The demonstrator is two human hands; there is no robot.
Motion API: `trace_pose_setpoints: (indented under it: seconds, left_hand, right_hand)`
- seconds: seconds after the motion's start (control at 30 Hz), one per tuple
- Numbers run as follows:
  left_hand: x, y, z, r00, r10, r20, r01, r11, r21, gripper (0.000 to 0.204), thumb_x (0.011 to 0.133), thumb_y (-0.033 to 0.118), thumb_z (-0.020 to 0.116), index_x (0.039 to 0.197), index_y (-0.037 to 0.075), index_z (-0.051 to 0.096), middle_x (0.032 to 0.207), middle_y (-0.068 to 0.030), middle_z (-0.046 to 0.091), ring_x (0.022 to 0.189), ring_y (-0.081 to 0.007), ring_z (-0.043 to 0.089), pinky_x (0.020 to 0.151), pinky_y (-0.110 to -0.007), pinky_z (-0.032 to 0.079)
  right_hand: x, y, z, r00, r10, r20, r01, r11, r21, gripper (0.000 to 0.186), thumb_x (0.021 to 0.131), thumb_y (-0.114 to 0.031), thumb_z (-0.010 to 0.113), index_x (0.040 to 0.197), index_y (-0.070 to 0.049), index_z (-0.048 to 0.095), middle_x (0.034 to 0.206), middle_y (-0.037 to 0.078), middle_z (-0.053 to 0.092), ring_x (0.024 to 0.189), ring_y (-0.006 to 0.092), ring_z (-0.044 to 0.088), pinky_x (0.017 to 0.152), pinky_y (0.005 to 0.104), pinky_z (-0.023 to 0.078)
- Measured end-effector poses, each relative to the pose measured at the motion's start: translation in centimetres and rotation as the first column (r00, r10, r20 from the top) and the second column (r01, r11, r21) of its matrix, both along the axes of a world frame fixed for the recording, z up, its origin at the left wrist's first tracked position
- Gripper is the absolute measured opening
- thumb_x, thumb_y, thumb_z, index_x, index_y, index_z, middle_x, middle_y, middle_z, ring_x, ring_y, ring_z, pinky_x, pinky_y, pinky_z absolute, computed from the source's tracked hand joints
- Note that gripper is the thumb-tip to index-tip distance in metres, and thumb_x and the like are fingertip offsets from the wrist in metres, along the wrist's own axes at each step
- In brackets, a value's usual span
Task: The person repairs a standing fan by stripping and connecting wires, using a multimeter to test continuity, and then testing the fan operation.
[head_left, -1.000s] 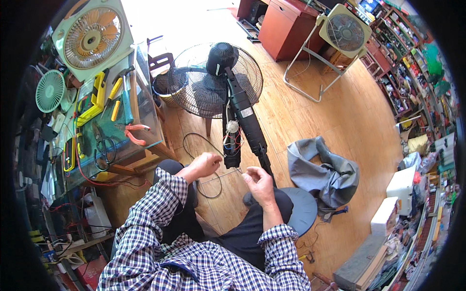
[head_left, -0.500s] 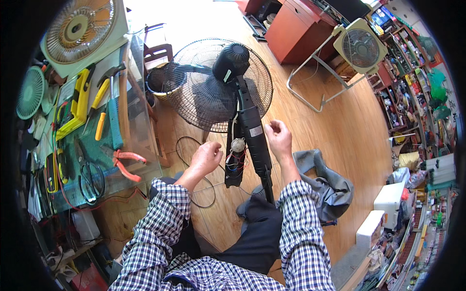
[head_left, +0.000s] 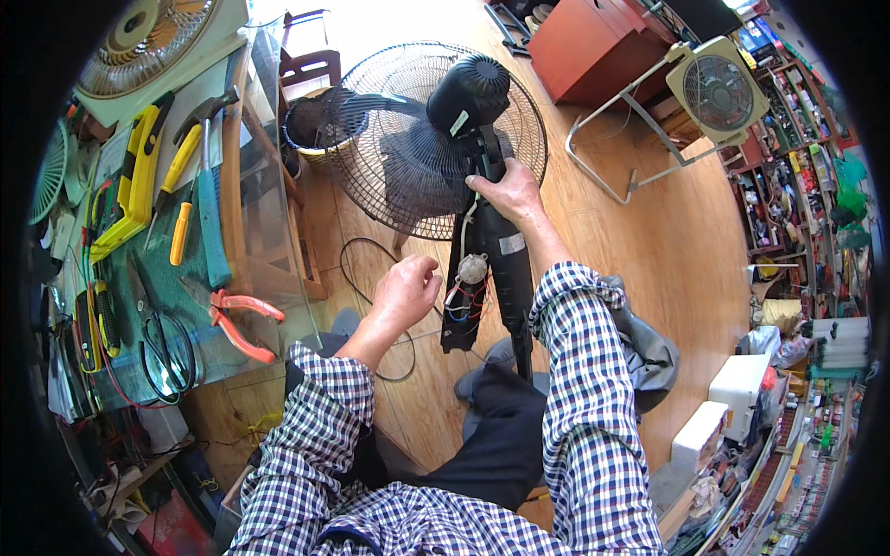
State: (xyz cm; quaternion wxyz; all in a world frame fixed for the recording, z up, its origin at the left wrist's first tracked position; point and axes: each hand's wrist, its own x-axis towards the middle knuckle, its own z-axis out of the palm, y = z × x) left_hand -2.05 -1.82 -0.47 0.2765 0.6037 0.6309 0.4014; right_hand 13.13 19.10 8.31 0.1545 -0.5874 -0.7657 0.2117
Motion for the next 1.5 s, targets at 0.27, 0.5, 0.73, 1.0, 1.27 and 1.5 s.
trace_pose_setpoints:
  seconds: [0.27,0.5,0.73,1.0,1.27,1.5]
  left_hand:
    - [-0.8,-0.2,0.5,1.0,0.025,0.01,-0.025,1.0,-0.006,0.021,0.091,0.015,0.07,0.104,-0.002,0.07,0.091,-0.0171,0.069,0.086,-0.0342,0.07,0.076,-0.043,0.056]
    - [-1.4,-0.2,0.7,0.999,0.044,0.033,-0.043,0.999,-0.022,0.021,0.091,0.015,0.07,0.104,-0.002,0.069,0.092,-0.0171,0.07,0.087,-0.0345,0.07,0.077,-0.043,0.056]
    - [-2.1,-0.2,0.6,0.997,0.048,0.066,-0.048,0.999,0.004,0.022,0.09,0.014,0.071,0.105,-0.002,0.069,0.092,-0.0176,0.069,0.086,-0.0343,0.069,0.077,-0.042,0.056]
    - [-3.0,-0.2,0.0,0.995,0.061,0.082,-0.063,0.998,0.019,0.023,0.09,0.014,0.071,0.105,-0.003,0.069,0.09,-0.0185,0.069,0.084,-0.0334,0.07,0.076,-0.041,0.056]
    - [-4.8,-0.3,0.1,0.995,0.065,0.07,-0.063,0.998,-0.031,0.023,0.09,0.015,0.07,0.105,-0.002,0.071,0.094,-0.0201,0.072,0.09,-0.0351,0.071,0.082,-0.043,0.057]
    - [-4.9,0.4,0.3,0.997,0.003,0.078,-0.002,1.0,-0.003,0.023,0.091,0.015,0.07,0.106,-0.002,0.071,0.096,-0.0208,0.073,0.092,-0.0351,0.073,0.083,-0.042,0.058]
  right_hand:
    - [-1.1,-0.7,0.0,0.995,-0.08,-0.056,0.082,0.996,0.038,0.059,0.083,-0.05,0.076,0.106,0.003,0.071,0.102,0.027,0.074,0.102,0.0421,0.071,0.092,0.0483,0.055]
    - [-0.5,-0.9,-0.3,0.989,-0.05,-0.137,0.07,0.987,0.143,0.05,0.08,-0.044,0.078,0.101,0.002,0.074,0.091,0.023,0.075,0.089,0.0387,0.074,0.082,0.0458,0.057]
    - [-0.2,-1.3,-0.2,0.993,-0.054,-0.107,0.07,0.986,0.153,0.047,0.08,-0.037,0.082,0.098,0.005,0.074,0.084,0.019,0.076,0.078,0.0288,0.074,0.075,0.0399,0.058]
    - [1.3,-2.9,1.3,0.976,-0.066,-0.208,0.099,0.983,0.152,0.042,0.079,-0.036,0.082,0.095,0.003,0.076,0.082,0.017,0.077,0.075,0.0273,0.075,0.072,0.0384,0.058]
    - [7.0,-5.8,4.5,0.963,-0.05,-0.264,0.116,0.963,0.242,0.042,0.081,-0.034,0.083,0.096,0.005,0.075,0.079,0.014,0.076,0.072,0.0202,0.072,0.069,0.0359,0.055]
    - [12.4,-10.6,8.4,0.918,-0.115,-0.378,0.247,0.915,0.32,0.04,0.084,-0.033,0.084,0.1,0.003,0.076,0.082,0.008,0.075,0.074,0.0138,0.067,0.07,0.0315,0.054]
